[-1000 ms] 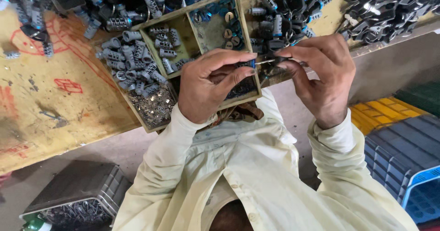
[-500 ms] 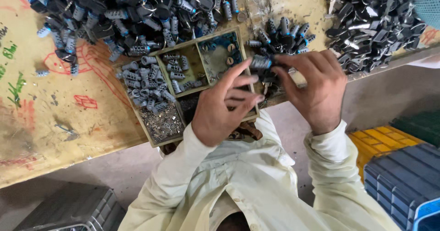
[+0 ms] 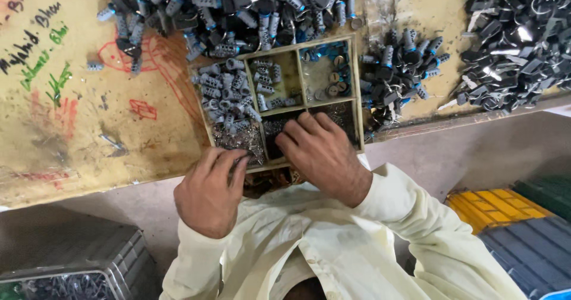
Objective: The person repeatedly picks up small metal lock cylinders and pins from a compartmentalized tray, inserts the pins into the cylinders, and places the assembled units back on the work surface. The hands work continuously with the components without using any tools.
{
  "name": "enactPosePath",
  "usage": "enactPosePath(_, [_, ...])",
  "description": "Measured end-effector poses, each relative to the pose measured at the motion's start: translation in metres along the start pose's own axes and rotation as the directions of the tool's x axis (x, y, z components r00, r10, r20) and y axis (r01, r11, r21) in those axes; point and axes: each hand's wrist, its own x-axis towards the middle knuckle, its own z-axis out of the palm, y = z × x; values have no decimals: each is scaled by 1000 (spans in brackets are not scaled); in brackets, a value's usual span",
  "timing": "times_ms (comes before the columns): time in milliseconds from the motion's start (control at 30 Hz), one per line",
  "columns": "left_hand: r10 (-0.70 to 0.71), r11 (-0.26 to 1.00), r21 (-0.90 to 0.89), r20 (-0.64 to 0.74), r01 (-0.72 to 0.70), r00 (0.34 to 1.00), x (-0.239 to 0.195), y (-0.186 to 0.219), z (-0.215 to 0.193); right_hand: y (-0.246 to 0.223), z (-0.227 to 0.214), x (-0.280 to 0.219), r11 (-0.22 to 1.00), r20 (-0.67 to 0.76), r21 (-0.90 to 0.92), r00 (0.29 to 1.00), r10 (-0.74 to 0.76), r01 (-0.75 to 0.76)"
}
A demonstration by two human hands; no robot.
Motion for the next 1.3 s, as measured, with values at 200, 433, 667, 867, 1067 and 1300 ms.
enactPosePath(200, [-12, 996, -89, -54, 7, 998, -6, -4, 11, 3, -8, -8, 966, -14, 245, 997, 82, -76])
enactPosePath(433, [12, 994, -106, -67, -19, 998, -6, -5, 15, -6, -1, -8, 933, -16, 329, 987, 160, -146])
enactPosePath(667, [-35, 915, -404, -71, 3, 997, -11, -14, 17, -7, -1, -14, 945, -59, 290, 983, 176, -152])
enactPosePath(867, [-144, 630, -708, 298, 319, 944, -12, -16, 20, -7, 4, -15, 947, -60, 286, 983, 171, -148])
enactPosePath(1067, [20, 871, -490, -44, -39, 999, -6, -11, 15, -5, 5, -21, 924, -18, 339, 980, 196, -179])
enactPosePath(1300, [-15, 752, -658, 48, 43, 999, -10, -16, 18, -7, 4, -19, 924, -34, 335, 977, 208, -185])
